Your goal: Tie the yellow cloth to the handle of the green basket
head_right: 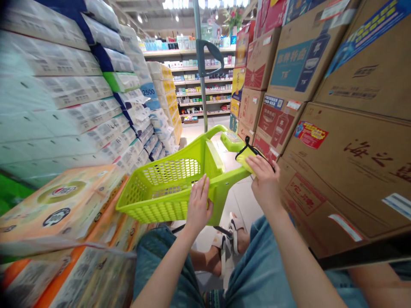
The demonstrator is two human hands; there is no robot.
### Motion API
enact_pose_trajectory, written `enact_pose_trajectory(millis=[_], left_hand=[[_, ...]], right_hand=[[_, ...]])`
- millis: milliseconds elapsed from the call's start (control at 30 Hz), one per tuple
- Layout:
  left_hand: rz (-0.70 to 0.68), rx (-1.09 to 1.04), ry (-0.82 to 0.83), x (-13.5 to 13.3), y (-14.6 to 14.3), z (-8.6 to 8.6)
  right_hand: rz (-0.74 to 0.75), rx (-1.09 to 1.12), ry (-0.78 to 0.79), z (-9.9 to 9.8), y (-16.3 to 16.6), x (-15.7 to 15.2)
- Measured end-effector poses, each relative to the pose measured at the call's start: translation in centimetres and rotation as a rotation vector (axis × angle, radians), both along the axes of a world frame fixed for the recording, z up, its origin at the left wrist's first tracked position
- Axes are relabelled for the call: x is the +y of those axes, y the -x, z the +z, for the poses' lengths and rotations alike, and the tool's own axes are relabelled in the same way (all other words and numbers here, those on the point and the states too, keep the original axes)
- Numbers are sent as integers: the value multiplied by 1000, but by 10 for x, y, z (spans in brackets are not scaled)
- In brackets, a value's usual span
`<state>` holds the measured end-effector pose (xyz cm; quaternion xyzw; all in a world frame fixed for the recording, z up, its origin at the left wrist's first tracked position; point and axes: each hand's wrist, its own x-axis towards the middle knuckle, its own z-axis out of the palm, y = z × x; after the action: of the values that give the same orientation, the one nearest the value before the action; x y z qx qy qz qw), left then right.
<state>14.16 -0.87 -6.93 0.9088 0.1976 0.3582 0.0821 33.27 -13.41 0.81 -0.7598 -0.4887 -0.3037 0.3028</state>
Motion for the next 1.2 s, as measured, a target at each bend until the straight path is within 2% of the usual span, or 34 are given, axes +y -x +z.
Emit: enact_pose_trajectory(millis=[67, 133, 267, 367, 433, 533, 633, 700, 800, 933, 1000, 1100, 1200], left_hand=[[-18, -11, -1, 2, 1, -2], [-33, -8, -8, 3, 1, -4], [-29, 0, -23, 2, -1, -8], [4, 0, -32, 1, -3, -10], [20, 4, -39, 0, -3, -11], [19, 17, -40, 0, -1, -10], [-9, 24, -29, -1, 2, -7], [-17, 15, -18, -2, 3, -5], [-2, -4, -5, -4, 2, -5], [19, -11, -8, -4, -1, -7], [21, -14, -13, -4, -1, -7], [14, -2, -17, -2, 2, -5], [7, 19, -30, -2, 4, -4]], right_hand=[[-29, 20, -17, 0, 4, 4], [-16, 5, 6, -6, 25, 15], [81, -45, 100, -26, 83, 41], [164, -95, 128, -36, 102, 48], [218, -135, 146, -35, 95, 42], [225, -153, 185, -21, 61, 20], [86, -98, 152, -1, 23, 2], [-8, -59, 133, 7, 13, 1], [-45, -53, 153, 2, 37, 17], [71, -77, 224, -19, 99, 48], [139, -88, 254, -25, 113, 53], [257, -119, 292, -19, 96, 40], [246, -102, 250, -5, 47, 14]])
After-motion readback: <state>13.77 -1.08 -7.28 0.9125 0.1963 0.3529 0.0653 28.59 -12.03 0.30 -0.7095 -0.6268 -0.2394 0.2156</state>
